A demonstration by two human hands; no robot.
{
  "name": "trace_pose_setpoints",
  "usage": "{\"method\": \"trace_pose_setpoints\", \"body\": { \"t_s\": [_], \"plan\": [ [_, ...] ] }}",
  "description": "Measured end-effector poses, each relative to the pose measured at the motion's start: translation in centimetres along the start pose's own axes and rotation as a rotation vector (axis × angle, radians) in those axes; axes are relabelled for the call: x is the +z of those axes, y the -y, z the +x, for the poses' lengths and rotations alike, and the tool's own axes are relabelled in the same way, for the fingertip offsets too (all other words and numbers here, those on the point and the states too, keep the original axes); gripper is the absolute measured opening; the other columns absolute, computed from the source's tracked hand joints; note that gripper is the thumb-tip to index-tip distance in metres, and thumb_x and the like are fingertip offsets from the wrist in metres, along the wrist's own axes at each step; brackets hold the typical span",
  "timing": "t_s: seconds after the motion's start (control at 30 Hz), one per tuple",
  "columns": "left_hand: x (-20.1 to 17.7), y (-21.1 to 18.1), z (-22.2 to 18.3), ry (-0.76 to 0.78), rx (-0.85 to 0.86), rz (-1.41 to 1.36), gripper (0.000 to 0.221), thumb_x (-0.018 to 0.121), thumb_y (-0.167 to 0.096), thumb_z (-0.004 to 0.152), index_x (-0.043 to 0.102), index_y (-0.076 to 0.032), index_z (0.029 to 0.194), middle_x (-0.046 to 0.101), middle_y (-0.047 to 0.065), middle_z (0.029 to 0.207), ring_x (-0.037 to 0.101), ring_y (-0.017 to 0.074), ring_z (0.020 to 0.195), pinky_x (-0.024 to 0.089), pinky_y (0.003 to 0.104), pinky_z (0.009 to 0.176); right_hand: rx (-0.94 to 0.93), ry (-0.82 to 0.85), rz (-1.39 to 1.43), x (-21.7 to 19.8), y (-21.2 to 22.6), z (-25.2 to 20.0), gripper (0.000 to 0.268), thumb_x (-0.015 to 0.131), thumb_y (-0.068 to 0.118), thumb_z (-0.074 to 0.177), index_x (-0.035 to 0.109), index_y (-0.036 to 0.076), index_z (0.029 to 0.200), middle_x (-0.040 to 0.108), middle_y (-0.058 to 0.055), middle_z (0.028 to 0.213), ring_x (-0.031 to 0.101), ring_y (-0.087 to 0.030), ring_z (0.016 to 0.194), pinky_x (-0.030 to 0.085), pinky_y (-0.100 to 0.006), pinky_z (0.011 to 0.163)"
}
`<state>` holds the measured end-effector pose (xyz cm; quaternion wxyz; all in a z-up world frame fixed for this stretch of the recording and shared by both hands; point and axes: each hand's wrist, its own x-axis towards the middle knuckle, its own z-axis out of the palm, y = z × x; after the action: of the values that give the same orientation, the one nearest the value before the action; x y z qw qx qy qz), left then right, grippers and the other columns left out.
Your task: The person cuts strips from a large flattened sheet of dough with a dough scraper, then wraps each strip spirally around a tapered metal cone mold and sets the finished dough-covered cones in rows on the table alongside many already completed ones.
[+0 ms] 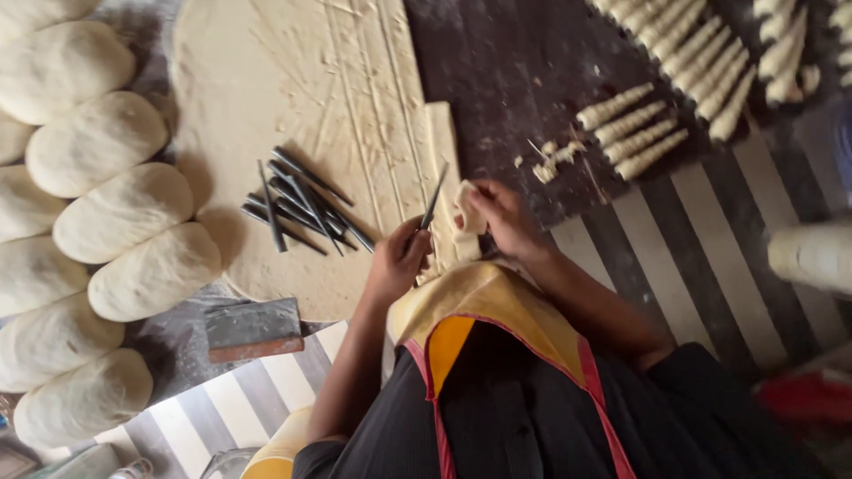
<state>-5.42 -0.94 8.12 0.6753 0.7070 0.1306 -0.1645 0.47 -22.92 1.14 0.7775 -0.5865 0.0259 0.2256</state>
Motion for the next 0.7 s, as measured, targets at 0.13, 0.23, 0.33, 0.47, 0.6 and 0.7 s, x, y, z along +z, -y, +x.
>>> {"method": "trace_pose_setpoints", "body": {
  "t_s": [0.13, 0.23, 0.33, 0.47, 0.6, 0.7],
  "plan": [
    [-0.1, -2.9, -0.9, 0.057, 0.162, 0.483, 0.033, 0.065, -0.021, 0.097, 0.07, -0.005, 0.125, 0.07, 0.012, 0.079, 0.066, 0.0189, 0.061, 0.052, 0.034, 0.058, -0.122, -0.041, -0.001, -0.5, -0.6, -0.3, 0.025, 0.057, 0.018, 0.107, 0.065, -0.003, 0.119, 0.072, -0.017, 0.098, 0.074, -0.021, 0.078, 0.067, -0.036, 0.07],
    [-0.3, -2.9, -0.1, 0.075, 0.366, 0.628, 0.031, 0.066, -0.019, 0.097, 0.072, -0.005, 0.124, 0.072, 0.016, 0.085, 0.069, 0.0265, 0.069, 0.053, 0.037, 0.063, -0.199, 0.001, 0.023, -0.7, -0.7, -0.3, 0.022, 0.059, 0.013, 0.105, 0.065, -0.002, 0.12, 0.073, -0.016, 0.106, 0.074, -0.021, 0.082, 0.066, -0.037, 0.073],
    [-0.8, -1.8, 1.2, 0.091, 0.401, 0.597, 0.029, 0.066, -0.019, 0.097, 0.073, -0.004, 0.121, 0.072, 0.017, 0.087, 0.071, 0.0296, 0.072, 0.054, 0.038, 0.064, -0.313, 0.084, 0.062, -0.8, -1.1, 0.2, 0.021, 0.057, 0.01, 0.107, 0.065, -0.001, 0.122, 0.074, -0.015, 0.11, 0.075, -0.021, 0.086, 0.067, -0.037, 0.077],
    [-1.4, -1.7, 1.6, 0.103, 0.278, 0.555, 0.027, 0.066, -0.019, 0.096, 0.073, -0.004, 0.117, 0.071, 0.017, 0.085, 0.071, 0.0292, 0.069, 0.053, 0.038, 0.063, -0.096, 0.068, 0.107, -0.5, -0.4, -0.4, 0.023, 0.058, 0.011, 0.102, 0.066, 0.001, 0.121, 0.073, -0.013, 0.112, 0.076, -0.02, 0.091, 0.066, -0.035, 0.082],
    [-0.8, -2.0, 0.9, 0.052, 0.305, 0.625, 0.023, 0.069, -0.02, 0.095, 0.075, -0.004, 0.11, 0.072, 0.017, 0.084, 0.069, 0.0285, 0.068, 0.053, 0.038, 0.062, -0.152, 0.122, 0.288, -1.9, -5.5, 1.2, 0.018, 0.061, 0.012, 0.11, 0.066, -0.002, 0.119, 0.073, -0.017, 0.117, 0.073, -0.023, 0.107, 0.061, -0.035, 0.098],
    [0.2, -2.3, 0.1, -0.059, 0.414, 0.646, 0.023, 0.07, -0.022, 0.093, 0.076, -0.005, 0.108, 0.072, 0.015, 0.085, 0.069, 0.0265, 0.069, 0.053, 0.036, 0.062, -0.184, 0.065, 0.196, -0.8, -3.4, 1.4, 0.02, 0.064, 0.012, 0.109, 0.066, -0.004, 0.121, 0.073, -0.019, 0.119, 0.072, -0.025, 0.111, 0.062, -0.037, 0.099]
  ]
}}
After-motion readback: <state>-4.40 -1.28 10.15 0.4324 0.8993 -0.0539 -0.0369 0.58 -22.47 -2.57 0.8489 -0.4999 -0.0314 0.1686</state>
